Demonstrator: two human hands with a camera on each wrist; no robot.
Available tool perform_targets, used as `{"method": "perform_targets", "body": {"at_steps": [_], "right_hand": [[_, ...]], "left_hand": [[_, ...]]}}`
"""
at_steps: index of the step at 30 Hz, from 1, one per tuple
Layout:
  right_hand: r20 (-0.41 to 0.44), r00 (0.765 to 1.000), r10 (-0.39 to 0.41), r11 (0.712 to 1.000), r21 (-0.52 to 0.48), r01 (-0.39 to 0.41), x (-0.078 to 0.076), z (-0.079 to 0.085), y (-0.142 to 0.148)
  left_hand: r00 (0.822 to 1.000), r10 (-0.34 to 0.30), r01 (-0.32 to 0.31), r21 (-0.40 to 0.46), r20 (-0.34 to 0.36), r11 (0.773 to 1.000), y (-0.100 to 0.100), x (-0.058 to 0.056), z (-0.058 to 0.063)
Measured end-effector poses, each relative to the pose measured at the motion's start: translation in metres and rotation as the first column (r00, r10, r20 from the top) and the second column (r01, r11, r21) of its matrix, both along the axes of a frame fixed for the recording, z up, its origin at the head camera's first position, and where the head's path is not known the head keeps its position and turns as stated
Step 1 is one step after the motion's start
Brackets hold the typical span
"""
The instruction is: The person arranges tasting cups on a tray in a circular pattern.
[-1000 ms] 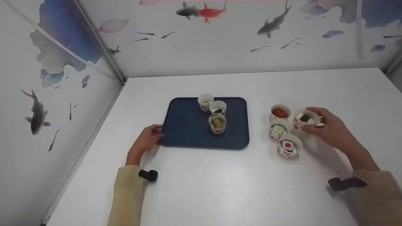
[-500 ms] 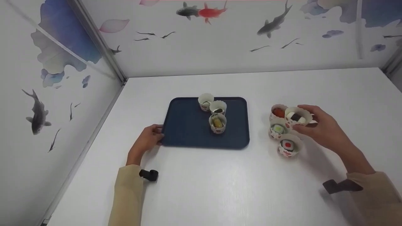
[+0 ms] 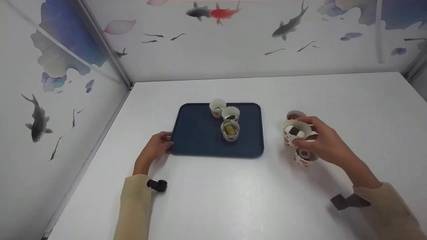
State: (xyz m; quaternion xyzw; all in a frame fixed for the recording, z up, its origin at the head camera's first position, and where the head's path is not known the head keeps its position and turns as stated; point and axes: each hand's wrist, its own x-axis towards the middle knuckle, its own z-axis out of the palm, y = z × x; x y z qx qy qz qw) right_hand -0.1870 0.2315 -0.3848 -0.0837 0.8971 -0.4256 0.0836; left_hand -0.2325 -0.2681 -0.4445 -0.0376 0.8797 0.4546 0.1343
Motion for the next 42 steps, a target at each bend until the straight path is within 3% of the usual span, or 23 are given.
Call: {"method": "perform_targets", "body": {"at_steps": [8, 18, 33, 42], "right_hand": [[-0.107, 0.993, 0.047, 0.999, -0.014, -0.048, 0.001, 0.003, -0.035], [-0.164, 0.983, 0.078, 0.997, -0.01, -0.081, 0.001, 0.005, -0.08], [-0.177, 0.963, 0.202, 0.976, -0.049, -0.214, 0.003, -0.019, -0.143], [-0.181, 0.958, 0.223, 0.975, 0.035, -0.22, 0.002, -0.019, -0.176]], "left_hand": [[1.0, -0.007, 0.007, -0.002, 0.007, 1.0, 0.002, 0.0, 0.0], [1.0, -0.007, 0.007, 0.003, 0.003, 1.0, 0.005, -0.001, 0.002], [1.0, 0.007, -0.007, -0.009, -0.009, 1.0, 0.001, -0.002, 0.0], [1.0, -0.006, 0.006, -0.009, -0.014, 1.0, -0.001, 0.001, 0.001]]}}
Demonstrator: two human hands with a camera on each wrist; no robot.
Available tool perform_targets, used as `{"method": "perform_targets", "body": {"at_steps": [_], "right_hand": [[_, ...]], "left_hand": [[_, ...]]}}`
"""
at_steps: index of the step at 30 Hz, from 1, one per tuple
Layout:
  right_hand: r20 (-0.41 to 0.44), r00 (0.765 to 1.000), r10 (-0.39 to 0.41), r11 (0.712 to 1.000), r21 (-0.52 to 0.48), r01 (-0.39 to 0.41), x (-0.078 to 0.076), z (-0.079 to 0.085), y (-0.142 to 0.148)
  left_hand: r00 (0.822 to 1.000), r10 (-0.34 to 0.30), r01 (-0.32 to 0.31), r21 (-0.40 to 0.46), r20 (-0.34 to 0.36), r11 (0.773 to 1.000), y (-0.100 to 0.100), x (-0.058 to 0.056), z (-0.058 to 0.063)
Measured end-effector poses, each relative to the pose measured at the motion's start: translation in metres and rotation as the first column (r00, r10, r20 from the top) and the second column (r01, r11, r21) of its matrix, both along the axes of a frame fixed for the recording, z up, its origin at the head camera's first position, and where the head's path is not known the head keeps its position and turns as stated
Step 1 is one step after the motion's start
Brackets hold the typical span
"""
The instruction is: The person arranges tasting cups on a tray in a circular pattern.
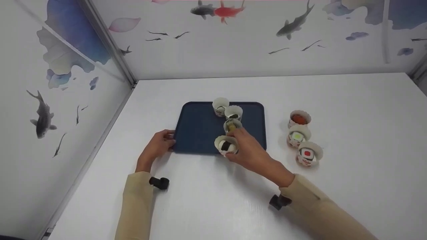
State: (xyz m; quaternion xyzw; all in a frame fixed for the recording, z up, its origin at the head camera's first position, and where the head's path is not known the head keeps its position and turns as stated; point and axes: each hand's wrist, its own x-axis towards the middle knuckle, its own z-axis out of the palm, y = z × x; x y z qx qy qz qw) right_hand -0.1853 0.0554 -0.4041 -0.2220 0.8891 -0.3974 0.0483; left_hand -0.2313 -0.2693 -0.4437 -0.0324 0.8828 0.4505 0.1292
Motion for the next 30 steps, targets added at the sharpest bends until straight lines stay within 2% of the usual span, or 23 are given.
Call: {"method": "perform_targets", "body": {"at_steps": [5, 14, 19, 26, 30], "right_hand": [[-0.032, 0.999, -0.003, 1.0, 0.008, 0.004, -0.004, -0.001, -0.016], [-0.077, 0.995, -0.066, 0.996, 0.047, 0.069, -0.015, -0.01, -0.035], [-0.062, 0.991, -0.118, 0.992, 0.039, 0.12, -0.015, -0.011, -0.043], [-0.158, 0.977, -0.145, 0.988, 0.026, 0.151, -0.015, -0.014, -0.05], [-0.159, 0.973, -0.165, 0.985, 0.025, 0.171, -0.015, -0.015, -0.05]], "left_hand": [[1.0, -0.004, 0.004, 0.014, -0.001, 1.0, 0.0, 0.0, -0.001], [1.0, 0.006, -0.006, 0.017, -0.001, 1.0, 0.002, -0.001, -0.001], [1.0, 0.01, -0.01, 0.012, 0.005, 1.0, 0.002, 0.0, 0.0], [1.0, 0.008, -0.008, 0.015, 0.005, 1.0, 0.0, 0.0, 0.001], [1.0, 0.002, -0.002, 0.018, 0.0, 1.0, 0.0, -0.001, -0.001]]}}
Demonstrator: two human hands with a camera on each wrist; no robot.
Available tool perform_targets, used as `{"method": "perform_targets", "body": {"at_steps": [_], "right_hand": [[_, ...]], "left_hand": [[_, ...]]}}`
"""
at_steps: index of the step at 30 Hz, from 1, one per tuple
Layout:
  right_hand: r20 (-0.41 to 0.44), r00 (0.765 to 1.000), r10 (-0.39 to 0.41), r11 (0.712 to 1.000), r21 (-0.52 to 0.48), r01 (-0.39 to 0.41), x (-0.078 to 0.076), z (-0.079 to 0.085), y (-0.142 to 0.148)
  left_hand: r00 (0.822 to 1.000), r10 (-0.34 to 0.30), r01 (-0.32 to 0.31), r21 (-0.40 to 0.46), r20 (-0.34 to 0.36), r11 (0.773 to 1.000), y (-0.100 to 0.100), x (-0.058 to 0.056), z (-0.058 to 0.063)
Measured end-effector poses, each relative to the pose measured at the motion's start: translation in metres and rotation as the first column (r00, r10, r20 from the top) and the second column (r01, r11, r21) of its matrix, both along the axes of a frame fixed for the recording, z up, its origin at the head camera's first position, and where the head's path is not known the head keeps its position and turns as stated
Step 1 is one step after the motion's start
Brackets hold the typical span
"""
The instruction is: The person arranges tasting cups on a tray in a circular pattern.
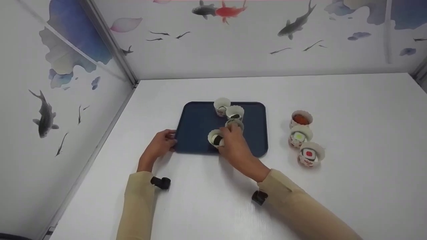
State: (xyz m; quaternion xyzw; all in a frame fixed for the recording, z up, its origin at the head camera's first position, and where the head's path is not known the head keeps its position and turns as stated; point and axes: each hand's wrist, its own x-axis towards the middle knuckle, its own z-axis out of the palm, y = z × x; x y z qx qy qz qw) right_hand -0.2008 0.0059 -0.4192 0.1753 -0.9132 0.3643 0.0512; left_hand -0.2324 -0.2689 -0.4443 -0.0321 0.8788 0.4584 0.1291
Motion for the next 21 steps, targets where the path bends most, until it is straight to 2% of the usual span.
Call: {"method": "perform_targets", "body": {"at_steps": [8, 14, 21], "right_hand": [[-0.031, 1.0, -0.002, 0.999, 0.042, 0.003, 0.0, -0.001, 0.004], [-0.043, 0.999, 0.015, 1.0, -0.003, -0.015, 0.001, 0.001, 0.01], [0.031, 0.998, 0.062, 0.997, -0.057, -0.06, 0.005, 0.013, 0.025]], "left_hand": [[1.0, -0.002, 0.002, -0.001, -0.001, 1.0, -0.001, 0.001, 0.0], [1.0, 0.005, -0.005, 0.005, -0.001, 1.0, -0.001, 0.001, 0.001], [1.0, 0.002, -0.002, -0.003, -0.009, 1.0, -0.001, 0.0, 0.0]]}}
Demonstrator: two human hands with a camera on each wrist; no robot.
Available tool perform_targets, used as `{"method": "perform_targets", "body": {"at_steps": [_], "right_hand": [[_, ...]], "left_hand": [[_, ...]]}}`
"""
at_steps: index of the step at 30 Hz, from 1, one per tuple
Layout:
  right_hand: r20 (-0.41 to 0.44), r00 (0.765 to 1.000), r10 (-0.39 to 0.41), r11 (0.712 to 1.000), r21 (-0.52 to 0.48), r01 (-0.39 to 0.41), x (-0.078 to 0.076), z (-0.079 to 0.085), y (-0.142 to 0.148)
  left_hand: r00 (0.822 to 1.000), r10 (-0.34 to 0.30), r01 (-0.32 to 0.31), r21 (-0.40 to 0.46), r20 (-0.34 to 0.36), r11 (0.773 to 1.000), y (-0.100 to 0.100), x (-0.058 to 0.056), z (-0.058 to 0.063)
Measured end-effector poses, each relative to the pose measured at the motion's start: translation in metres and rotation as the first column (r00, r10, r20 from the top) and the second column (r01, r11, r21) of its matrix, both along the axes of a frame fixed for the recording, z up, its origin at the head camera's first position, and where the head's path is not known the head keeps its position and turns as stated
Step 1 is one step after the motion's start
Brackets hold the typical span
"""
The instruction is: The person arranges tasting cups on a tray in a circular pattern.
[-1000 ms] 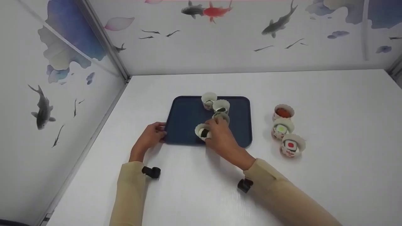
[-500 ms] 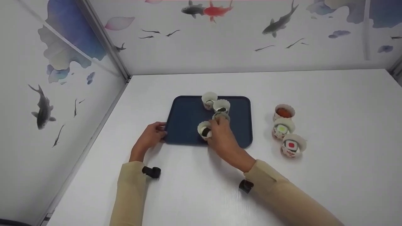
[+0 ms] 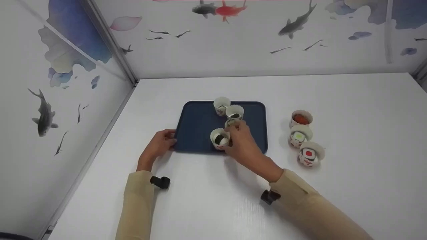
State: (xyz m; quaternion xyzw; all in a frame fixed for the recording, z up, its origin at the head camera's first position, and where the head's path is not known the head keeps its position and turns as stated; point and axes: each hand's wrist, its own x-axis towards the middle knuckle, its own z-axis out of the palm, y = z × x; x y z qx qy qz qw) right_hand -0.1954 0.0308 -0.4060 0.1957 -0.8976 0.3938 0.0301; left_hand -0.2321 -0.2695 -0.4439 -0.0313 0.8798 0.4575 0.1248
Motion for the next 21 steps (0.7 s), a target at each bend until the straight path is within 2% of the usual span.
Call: {"method": "perform_targets", "body": {"at_steps": [5, 12, 21], "right_hand": [[0.017, 0.999, 0.029, 1.0, -0.007, -0.029, 0.005, 0.012, 0.02], [0.016, 1.0, -0.004, 0.998, 0.07, 0.003, 0.01, 0.025, 0.062], [-0.162, 0.986, -0.038, 0.991, 0.122, 0.058, 0.009, 0.036, 0.107]], "left_hand": [[1.0, 0.005, -0.005, -0.007, 0.002, 1.0, 0.001, 0.001, 0.0], [1.0, 0.007, -0.007, -0.004, 0.015, 1.0, 0.002, 0.001, -0.002], [0.999, 0.023, -0.023, 0.008, 0.022, 1.0, 0.002, 0.0, 0.0]]}}
